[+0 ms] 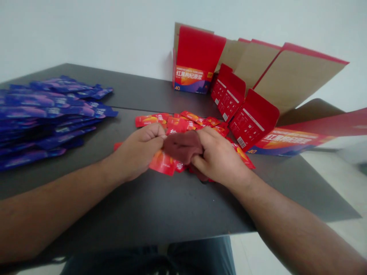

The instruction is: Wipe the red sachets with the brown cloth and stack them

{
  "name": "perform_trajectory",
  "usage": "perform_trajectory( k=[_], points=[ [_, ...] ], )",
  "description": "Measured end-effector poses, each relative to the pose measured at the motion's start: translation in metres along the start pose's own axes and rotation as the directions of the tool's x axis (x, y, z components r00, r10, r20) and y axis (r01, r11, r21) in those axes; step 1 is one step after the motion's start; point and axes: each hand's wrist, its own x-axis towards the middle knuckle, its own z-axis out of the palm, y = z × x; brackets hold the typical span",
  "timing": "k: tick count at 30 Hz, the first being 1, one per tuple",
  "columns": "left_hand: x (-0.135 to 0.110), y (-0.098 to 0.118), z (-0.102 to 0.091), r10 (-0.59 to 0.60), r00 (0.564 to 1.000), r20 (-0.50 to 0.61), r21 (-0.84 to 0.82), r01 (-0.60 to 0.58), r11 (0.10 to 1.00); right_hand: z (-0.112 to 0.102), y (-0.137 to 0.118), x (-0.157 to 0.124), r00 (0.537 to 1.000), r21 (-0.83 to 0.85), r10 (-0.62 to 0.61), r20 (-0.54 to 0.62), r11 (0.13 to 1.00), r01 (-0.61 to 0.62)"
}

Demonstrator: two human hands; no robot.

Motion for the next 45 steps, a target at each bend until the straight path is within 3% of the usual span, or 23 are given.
perform_trajectory(
  k=[3,10,17,24,29,33,35,37,42,45],
  points=[
    [-0.001,-0.001,-0.003,0.027,0.997,0.078,0.084,-0.033,0.996,-0.002,0.013,0.007,0.989,0.007,0.105,-0.1,0.994,-0.105],
    [-0.002,0.001,-0.003,0.024,0.996,0.084,0.129,-0.035,0.991,0.0,0.01,0.003,0.998,0.146,0.001,0.057,0.989,-0.01],
    [-0.002,-0.002,-0.004,0.075,0.993,0.094,0.206,-0.093,0.974,-0.003,0.011,0.009,0.986,0.156,0.163,-0.043,0.976,-0.154],
    [0.002,-0.002,-0.004,0.089,0.996,0.023,0.17,-0.092,0.981,0.003,0.0,-0.001,0.993,0.156,-0.007,0.117,0.988,-0.011],
    [0.0,-0.003,-0.003,0.049,0.997,0.057,0.145,-0.057,0.988,0.004,0.006,0.001,0.993,0.09,0.118,-0.004,0.989,-0.117],
    [0.001,-0.003,-0.004,0.079,0.997,0.023,0.172,-0.081,0.982,0.003,-0.003,-0.003,0.995,0.101,-0.01,0.1,0.995,0.0],
    [0.002,-0.002,-0.005,0.098,0.995,0.013,0.203,-0.099,0.974,0.003,-0.01,-0.006,0.975,0.133,-0.133,0.176,0.985,0.11],
    [0.002,-0.001,-0.006,0.108,0.994,0.017,0.224,-0.109,0.969,0.002,-0.013,-0.007,0.965,0.139,-0.178,0.195,0.979,0.152],
    [0.001,0.0,-0.003,0.076,0.997,-0.012,0.173,-0.073,0.982,0.001,-0.007,-0.004,0.999,0.027,0.046,0.027,0.999,-0.046],
    [0.0,0.001,-0.002,0.075,0.997,-0.016,0.17,-0.071,0.983,0.002,-0.007,-0.004,0.998,0.061,0.013,0.064,0.998,-0.017]
  ],
)
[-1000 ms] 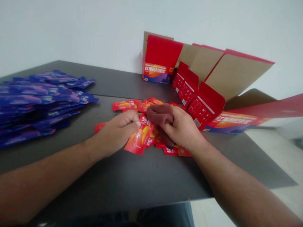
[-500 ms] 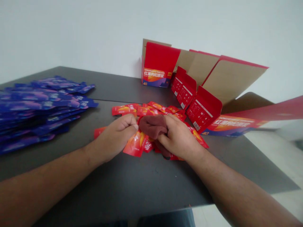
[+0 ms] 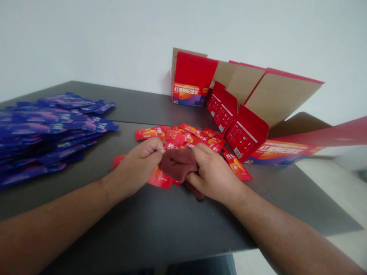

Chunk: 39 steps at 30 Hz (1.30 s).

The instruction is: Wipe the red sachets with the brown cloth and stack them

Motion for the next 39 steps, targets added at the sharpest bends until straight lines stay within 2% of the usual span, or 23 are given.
perform_trajectory(
  k=[4,6,9,11,14,17,20,23,25,29,31,33,35,37,39],
  points=[
    [0.0012,-0.001,-0.0027,0.017,1.0,0.009,0.044,-0.018,0.999,0.0002,-0.0069,-0.0035,0.972,0.071,-0.171,0.16,0.984,0.161],
    [0.0015,-0.0024,-0.003,0.02,1.0,0.007,0.056,-0.02,0.998,-0.0007,-0.0073,-0.0037,0.981,0.048,-0.131,0.143,0.991,0.125],
    [0.0009,-0.0039,-0.0013,0.008,1.0,-0.008,0.004,-0.008,1.0,-0.0019,-0.0039,-0.0016,0.999,-0.019,0.029,0.015,0.999,-0.029],
    [0.0004,-0.0034,-0.0003,0.005,1.0,-0.014,-0.02,-0.006,1.0,-0.0018,-0.0025,-0.0006,0.998,-0.028,0.064,-0.01,0.998,-0.065],
    [0.0007,-0.0007,-0.001,0.01,1.0,-0.014,0.022,-0.01,1.0,-0.0005,-0.005,-0.0016,0.995,0.005,-0.045,0.094,0.999,0.045],
    [0.0016,0.001,-0.0027,0.004,1.0,-0.007,0.05,-0.003,0.999,0.0,-0.0077,-0.0031,0.972,0.043,-0.153,0.18,0.988,0.148],
    [0.0019,-0.0003,-0.0023,0.019,1.0,-0.016,0.033,-0.019,0.999,-0.0011,-0.0047,-0.002,0.996,-0.005,-0.039,0.08,0.999,0.039],
    [0.0016,-0.0023,-0.0007,0.007,1.0,-0.017,0.005,-0.007,1.0,-0.002,-0.0008,-0.0003,0.998,-0.032,0.069,-0.005,0.997,-0.069],
    [0.0015,-0.0025,-0.0005,0.008,1.0,-0.011,0.009,-0.008,1.0,-0.0016,-0.0014,-0.0007,0.999,-0.015,0.032,0.029,0.999,-0.032],
    [0.0017,-0.001,-0.0022,0.012,1.0,-0.006,0.069,-0.012,0.998,-0.0005,-0.0061,-0.003,0.974,0.038,-0.137,0.181,0.991,0.132],
    [0.0018,-0.0009,-0.0024,0.02,1.0,-0.016,0.076,-0.019,0.997,-0.0004,-0.0055,-0.0029,0.985,0.007,-0.086,0.147,0.996,0.086],
    [0.002,-0.0018,-0.0019,0.018,1.0,-0.025,0.043,-0.017,0.999,-0.0005,-0.0028,-0.0015,0.999,-0.029,0.021,0.048,0.999,-0.019],
    [0.0021,-0.003,-0.0011,0.006,1.0,-0.023,0.003,-0.006,1.0,-0.0005,-0.0004,-0.0002,0.997,-0.033,0.077,-0.014,0.996,-0.078],
    [0.0023,-0.0033,-0.001,0.01,1.0,-0.017,0.004,-0.01,1.0,-0.0003,-0.0005,-0.0001,0.999,-0.023,0.054,0.003,0.998,-0.054],
    [0.0025,-0.0026,-0.0014,0.015,1.0,-0.016,0.032,-0.015,0.999,-0.0002,-0.0028,-0.0011,0.995,0.005,-0.036,0.098,0.999,0.036]
  ],
)
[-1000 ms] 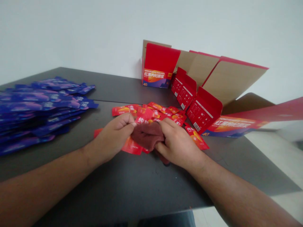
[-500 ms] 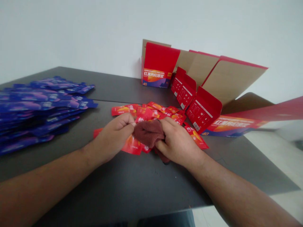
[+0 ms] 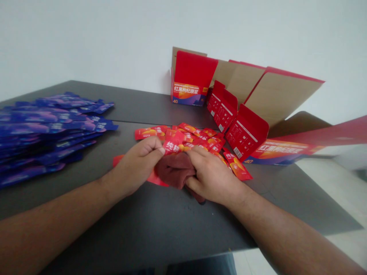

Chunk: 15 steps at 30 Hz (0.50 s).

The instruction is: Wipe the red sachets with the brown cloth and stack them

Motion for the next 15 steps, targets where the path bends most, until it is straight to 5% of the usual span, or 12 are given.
perform_trajectory(
  k=[3,9,15],
  points=[
    [0.0,0.0012,-0.0006,-0.009,1.0,0.0,0.025,0.009,1.0,-0.0003,-0.002,-0.0012,0.994,0.018,-0.074,0.082,0.997,0.073],
    [-0.0016,-0.0001,0.001,-0.014,1.0,0.015,-0.005,0.014,1.0,-0.0011,0.0074,0.0018,0.978,-0.001,0.14,-0.157,0.99,-0.142],
    [-0.0003,0.0061,-0.0019,0.064,0.996,0.061,0.072,-0.068,0.995,-0.0008,0.0015,-0.0005,0.998,0.011,-0.021,0.059,1.0,0.021]
  ],
)
